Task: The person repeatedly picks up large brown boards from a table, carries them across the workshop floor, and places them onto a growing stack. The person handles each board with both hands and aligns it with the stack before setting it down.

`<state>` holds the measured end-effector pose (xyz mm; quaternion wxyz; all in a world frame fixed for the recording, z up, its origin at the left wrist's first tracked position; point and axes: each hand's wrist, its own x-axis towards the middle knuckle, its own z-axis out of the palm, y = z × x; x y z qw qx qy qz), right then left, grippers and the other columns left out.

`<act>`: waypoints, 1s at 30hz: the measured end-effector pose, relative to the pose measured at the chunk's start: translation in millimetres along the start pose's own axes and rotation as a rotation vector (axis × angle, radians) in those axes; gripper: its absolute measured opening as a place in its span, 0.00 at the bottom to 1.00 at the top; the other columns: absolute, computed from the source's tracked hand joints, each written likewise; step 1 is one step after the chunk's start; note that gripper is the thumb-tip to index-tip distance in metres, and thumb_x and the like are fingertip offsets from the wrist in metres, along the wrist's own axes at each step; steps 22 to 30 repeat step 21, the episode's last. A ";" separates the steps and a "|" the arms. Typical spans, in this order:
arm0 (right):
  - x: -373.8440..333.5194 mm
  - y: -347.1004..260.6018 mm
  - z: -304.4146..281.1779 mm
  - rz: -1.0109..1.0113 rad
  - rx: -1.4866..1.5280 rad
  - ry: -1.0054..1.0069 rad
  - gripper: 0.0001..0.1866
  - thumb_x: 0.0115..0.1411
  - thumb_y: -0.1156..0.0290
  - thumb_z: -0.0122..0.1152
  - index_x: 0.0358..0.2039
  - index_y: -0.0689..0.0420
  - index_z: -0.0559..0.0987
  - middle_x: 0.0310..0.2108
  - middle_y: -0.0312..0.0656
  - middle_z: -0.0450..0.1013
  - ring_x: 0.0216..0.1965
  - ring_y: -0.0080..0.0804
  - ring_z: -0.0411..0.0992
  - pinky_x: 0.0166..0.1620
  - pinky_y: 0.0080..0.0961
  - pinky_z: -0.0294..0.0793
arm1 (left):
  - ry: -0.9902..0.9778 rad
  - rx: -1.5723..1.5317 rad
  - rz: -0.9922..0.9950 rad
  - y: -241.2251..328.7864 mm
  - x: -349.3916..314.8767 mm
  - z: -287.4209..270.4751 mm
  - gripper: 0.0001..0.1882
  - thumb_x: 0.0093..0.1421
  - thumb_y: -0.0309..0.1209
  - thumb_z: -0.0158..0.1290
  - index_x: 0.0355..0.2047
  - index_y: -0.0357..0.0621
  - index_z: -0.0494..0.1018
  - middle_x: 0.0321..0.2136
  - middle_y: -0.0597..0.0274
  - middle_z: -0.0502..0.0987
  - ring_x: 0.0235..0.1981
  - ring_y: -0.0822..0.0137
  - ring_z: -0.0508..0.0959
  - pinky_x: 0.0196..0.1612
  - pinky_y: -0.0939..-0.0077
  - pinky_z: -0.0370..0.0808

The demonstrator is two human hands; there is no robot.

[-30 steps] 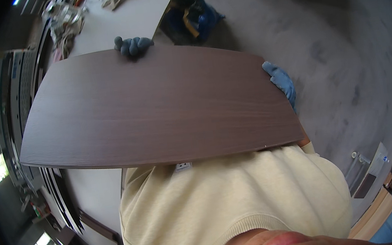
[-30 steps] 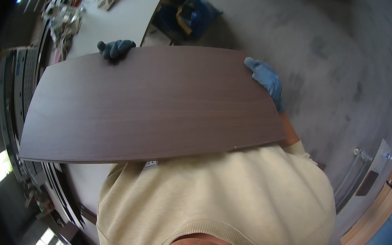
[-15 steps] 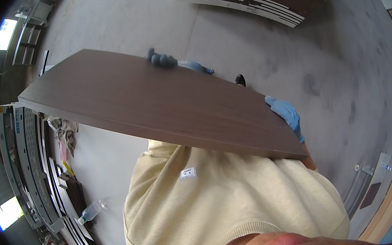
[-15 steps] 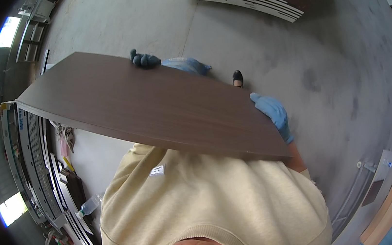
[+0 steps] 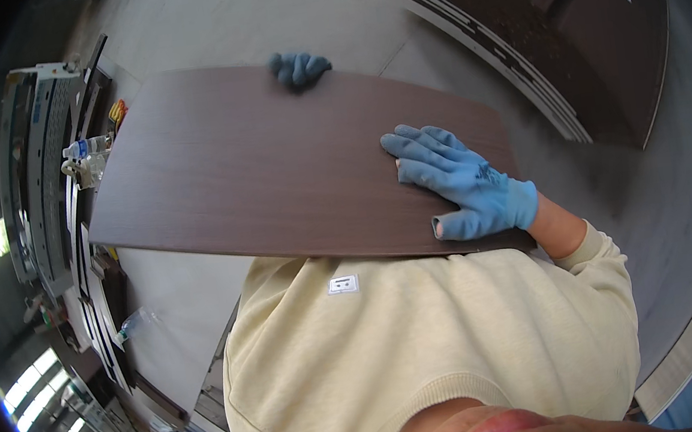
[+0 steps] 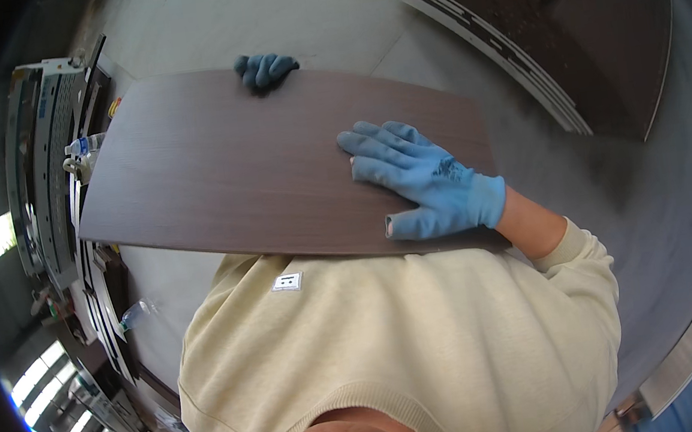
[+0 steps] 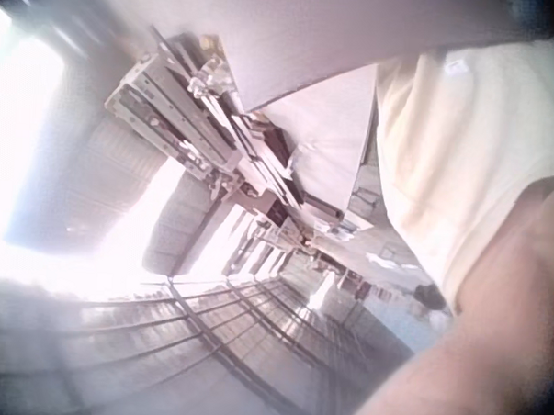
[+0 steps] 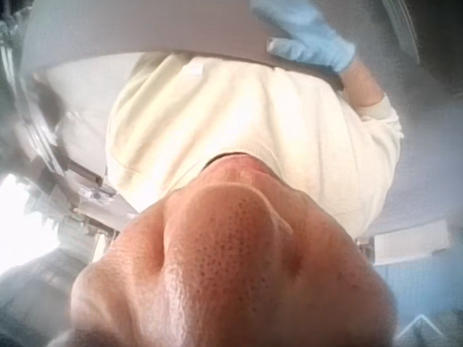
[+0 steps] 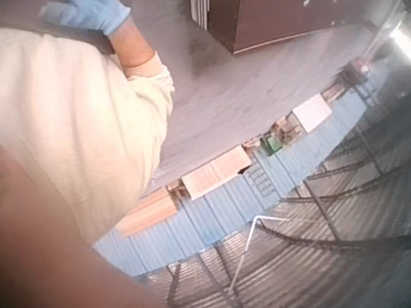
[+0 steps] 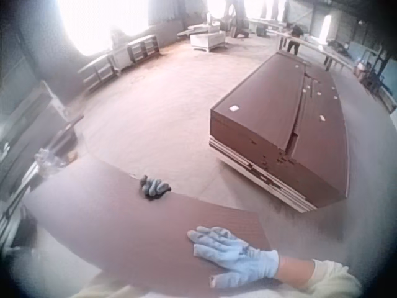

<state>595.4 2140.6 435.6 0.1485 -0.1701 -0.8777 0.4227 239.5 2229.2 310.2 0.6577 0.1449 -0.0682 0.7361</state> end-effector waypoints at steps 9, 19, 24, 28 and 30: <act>154.7 313.0 -179.4 0.436 -0.062 0.157 0.35 0.70 0.45 0.54 0.67 0.58 0.68 0.68 0.57 0.64 0.69 0.57 0.61 0.71 0.42 0.60 | 0.126 0.122 0.117 57.4 253.9 -145.6 0.15 0.76 0.37 0.39 0.52 0.44 0.71 0.32 0.65 0.77 0.35 0.62 0.76 0.48 0.61 0.75; 426.3 357.7 -416.6 0.244 0.632 -0.202 0.42 0.65 0.49 0.61 0.72 0.62 0.61 0.73 0.53 0.58 0.73 0.47 0.56 0.73 0.38 0.56 | 0.134 0.304 0.058 132.4 527.9 -247.3 0.21 0.76 0.38 0.38 0.63 0.44 0.68 0.39 0.61 0.81 0.41 0.57 0.80 0.53 0.58 0.76; 452.5 392.5 -441.8 0.280 0.700 -0.182 0.41 0.66 0.52 0.61 0.72 0.62 0.61 0.73 0.52 0.57 0.73 0.47 0.56 0.73 0.38 0.56 | 0.106 0.307 0.051 136.3 567.6 -267.2 0.24 0.76 0.38 0.38 0.68 0.44 0.64 0.43 0.58 0.82 0.45 0.53 0.81 0.56 0.54 0.77; 452.5 392.5 -441.8 0.280 0.700 -0.182 0.41 0.66 0.52 0.61 0.72 0.62 0.61 0.73 0.52 0.57 0.73 0.47 0.56 0.73 0.38 0.56 | 0.106 0.307 0.051 136.3 567.6 -267.2 0.24 0.76 0.38 0.38 0.68 0.44 0.64 0.43 0.58 0.82 0.45 0.53 0.81 0.56 0.54 0.77; 452.5 392.5 -441.8 0.280 0.700 -0.182 0.41 0.66 0.52 0.61 0.72 0.62 0.61 0.73 0.52 0.57 0.73 0.47 0.56 0.73 0.38 0.56 | 0.106 0.307 0.051 136.3 567.6 -267.2 0.24 0.76 0.38 0.38 0.68 0.44 0.64 0.43 0.58 0.82 0.45 0.53 0.81 0.56 0.54 0.77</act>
